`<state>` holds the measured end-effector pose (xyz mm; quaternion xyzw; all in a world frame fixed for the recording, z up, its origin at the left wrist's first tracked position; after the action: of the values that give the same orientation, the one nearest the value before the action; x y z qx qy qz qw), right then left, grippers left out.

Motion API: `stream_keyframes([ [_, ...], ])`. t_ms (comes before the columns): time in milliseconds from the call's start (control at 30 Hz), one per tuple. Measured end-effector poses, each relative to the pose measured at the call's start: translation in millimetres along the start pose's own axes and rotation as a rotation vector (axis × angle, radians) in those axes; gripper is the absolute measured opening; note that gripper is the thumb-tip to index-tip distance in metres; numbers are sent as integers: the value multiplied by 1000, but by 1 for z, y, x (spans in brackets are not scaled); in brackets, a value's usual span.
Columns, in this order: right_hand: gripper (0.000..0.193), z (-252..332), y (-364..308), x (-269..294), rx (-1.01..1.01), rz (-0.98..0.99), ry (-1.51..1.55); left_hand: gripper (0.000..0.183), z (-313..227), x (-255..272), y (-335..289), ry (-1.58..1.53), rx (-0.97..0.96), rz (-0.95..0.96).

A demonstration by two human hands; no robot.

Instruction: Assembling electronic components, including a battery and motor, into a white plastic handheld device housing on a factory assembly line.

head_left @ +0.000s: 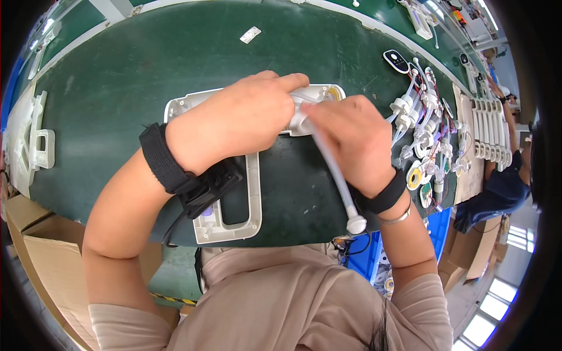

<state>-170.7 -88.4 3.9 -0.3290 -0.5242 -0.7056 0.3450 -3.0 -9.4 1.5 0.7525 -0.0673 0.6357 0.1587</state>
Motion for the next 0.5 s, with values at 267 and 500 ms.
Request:
stream_keyframes([
  [267, 34, 13, -15, -1, 130, 85, -182, 13, 1, -4, -3, -18, 10, -99],
  [500, 33, 24, -6, 18, -38, 282, -56, 24, 9, 35, -27, -292, 4, -233],
])
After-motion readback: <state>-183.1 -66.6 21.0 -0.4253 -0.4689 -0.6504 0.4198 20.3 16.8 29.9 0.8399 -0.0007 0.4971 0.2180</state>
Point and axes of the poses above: each hand's wrist, its own y-axis towards the middle knuckle, its own x-axis out of the back of the hand, z = x × y, the point moved 1 cm from there along y, towards the middle knuckle, and after that the axes turned 7 degrees about y, right-handed, at the moved point
